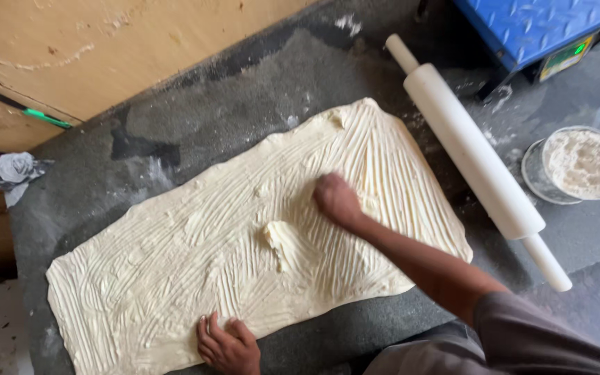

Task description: The person spreads a white substance across a rectangular piece of dough by hand and then folds one end of the dough over.

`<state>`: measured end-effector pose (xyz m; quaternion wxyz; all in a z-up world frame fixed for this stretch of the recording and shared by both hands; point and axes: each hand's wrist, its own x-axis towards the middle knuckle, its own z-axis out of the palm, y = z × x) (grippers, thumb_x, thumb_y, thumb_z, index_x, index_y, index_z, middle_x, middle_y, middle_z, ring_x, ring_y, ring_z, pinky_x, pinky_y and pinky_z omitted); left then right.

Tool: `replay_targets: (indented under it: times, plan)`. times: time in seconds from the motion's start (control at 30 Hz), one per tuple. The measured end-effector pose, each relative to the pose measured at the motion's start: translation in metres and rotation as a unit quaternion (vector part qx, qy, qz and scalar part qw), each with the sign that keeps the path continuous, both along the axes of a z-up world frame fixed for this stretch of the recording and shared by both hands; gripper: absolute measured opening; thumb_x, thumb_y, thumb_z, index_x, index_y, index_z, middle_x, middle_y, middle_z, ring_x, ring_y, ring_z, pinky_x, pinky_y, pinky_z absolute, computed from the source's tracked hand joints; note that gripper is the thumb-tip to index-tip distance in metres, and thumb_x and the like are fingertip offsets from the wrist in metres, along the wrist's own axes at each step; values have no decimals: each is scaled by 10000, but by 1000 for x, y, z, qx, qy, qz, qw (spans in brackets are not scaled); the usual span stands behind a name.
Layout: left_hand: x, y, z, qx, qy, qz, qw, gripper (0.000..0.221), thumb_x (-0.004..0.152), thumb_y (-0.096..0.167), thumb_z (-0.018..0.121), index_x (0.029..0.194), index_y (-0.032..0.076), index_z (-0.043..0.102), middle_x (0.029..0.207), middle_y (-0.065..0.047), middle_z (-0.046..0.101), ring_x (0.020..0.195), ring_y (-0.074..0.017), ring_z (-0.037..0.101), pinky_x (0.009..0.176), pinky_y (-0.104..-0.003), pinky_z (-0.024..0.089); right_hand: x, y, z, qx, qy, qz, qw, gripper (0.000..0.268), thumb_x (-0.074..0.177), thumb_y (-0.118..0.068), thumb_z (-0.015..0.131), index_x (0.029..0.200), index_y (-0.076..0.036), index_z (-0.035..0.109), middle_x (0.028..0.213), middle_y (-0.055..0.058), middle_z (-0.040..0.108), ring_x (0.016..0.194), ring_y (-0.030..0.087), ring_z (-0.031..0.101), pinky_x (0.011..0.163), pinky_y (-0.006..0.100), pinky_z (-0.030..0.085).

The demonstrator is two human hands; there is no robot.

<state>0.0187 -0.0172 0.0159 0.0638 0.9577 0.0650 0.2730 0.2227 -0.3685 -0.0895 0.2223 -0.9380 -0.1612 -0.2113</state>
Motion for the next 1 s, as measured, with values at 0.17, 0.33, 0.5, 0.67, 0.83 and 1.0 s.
replay_targets:
  times: [0.17,0.33,0.5,0.67,0.83,1.0]
  plan:
    - [-9,0,3,-6,27,-4,1000,405,1023,278,563,1335,20,579,1426,-229,544,1317,-428,525,1078,-540,403,70,-73,-4,30,-79,-37,996,128,898,-135,653,955,-24,626,945,201,616,903,365,605,885,519,517]
    - [-8,5,-1,-4,30,5,1000,390,1050,274,555,1354,30,563,1444,-216,535,1343,-422,517,1107,-545,393,192,-219,7,17,-83,-171,982,176,965,-133,630,1074,5,634,1046,237,629,945,383,610,861,507,524]
    - [-15,8,1,-12,44,14,999,424,1023,299,553,1352,32,561,1445,-230,520,1327,-430,497,1091,-547,380,99,-54,-47,155,2,-180,971,303,1015,-168,640,1232,43,633,1113,295,624,987,450,594,862,544,492]
    - [-17,7,2,-22,30,2,999,423,1042,301,538,1372,37,546,1460,-210,511,1368,-411,488,1130,-559,354,-12,15,8,135,125,55,981,130,878,-119,674,954,-25,723,1182,192,722,1147,387,637,953,469,522]
    - [-16,9,-9,-43,35,13,998,427,1031,303,540,1373,46,553,1461,-225,495,1361,-422,457,1114,-560,340,8,-122,29,135,99,-107,980,149,981,-98,667,1106,-44,729,1119,209,708,1029,390,670,890,501,551]
    - [-26,14,-8,-41,17,-6,999,415,1058,305,528,1370,34,550,1464,-226,493,1393,-420,458,1151,-566,330,-76,-34,-10,-41,69,-115,990,179,1050,-83,532,1116,48,637,874,205,617,675,309,615,538,419,532]
